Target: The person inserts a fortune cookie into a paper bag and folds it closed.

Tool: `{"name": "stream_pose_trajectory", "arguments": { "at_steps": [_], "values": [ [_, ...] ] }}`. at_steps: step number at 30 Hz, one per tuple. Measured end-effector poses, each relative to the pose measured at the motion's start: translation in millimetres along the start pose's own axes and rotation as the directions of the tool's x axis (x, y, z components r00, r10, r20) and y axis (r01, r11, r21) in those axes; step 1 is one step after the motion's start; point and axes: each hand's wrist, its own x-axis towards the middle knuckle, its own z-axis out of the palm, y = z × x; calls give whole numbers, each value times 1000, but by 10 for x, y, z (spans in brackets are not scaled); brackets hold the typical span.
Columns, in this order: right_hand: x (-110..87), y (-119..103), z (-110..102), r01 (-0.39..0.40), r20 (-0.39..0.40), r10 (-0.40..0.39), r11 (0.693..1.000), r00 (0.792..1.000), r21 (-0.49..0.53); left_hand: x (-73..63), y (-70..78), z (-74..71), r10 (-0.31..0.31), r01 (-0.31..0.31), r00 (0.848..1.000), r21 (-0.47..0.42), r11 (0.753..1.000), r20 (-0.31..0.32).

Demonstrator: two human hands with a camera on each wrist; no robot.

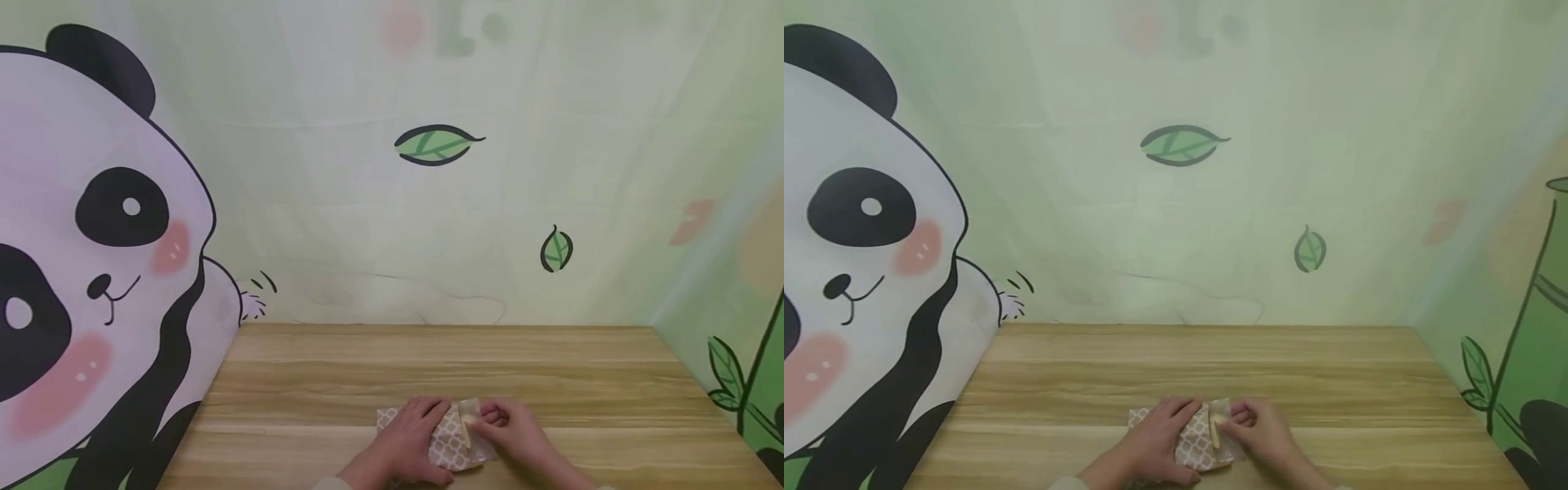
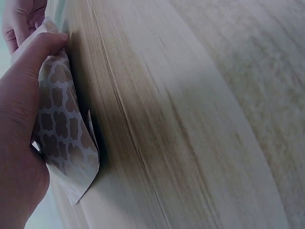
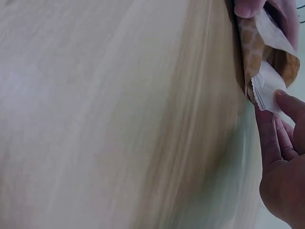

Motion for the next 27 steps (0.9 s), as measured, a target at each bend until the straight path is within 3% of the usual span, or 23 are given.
{"name": "stream_pose_trajectory", "arguments": {
  "at_steps": [4,7,13,21,27],
  "values": [
    [-12,-1,-78,-16,-14,16,1000,1000,-15,12,1,4,5,-5,1000,1,1000,-8],
    [-7,18,-111,28,-15,-28,999,999,-37,17,6,6,2,-2,1000,2,1000,-11],
    [-6,12,2,63,-39,-65,997,997,-36,26,-14,38,11,-10,1000,23,1000,-17],
    [-39,-21,158,50,-26,-50,999,998,6,9,-19,41,25,-25,1000,25,999,-17],
    [-95,-51,87,-40,3,40,999,999,29,15,-29,45,21,-20,1000,20,1000,-12]
  ]
}}
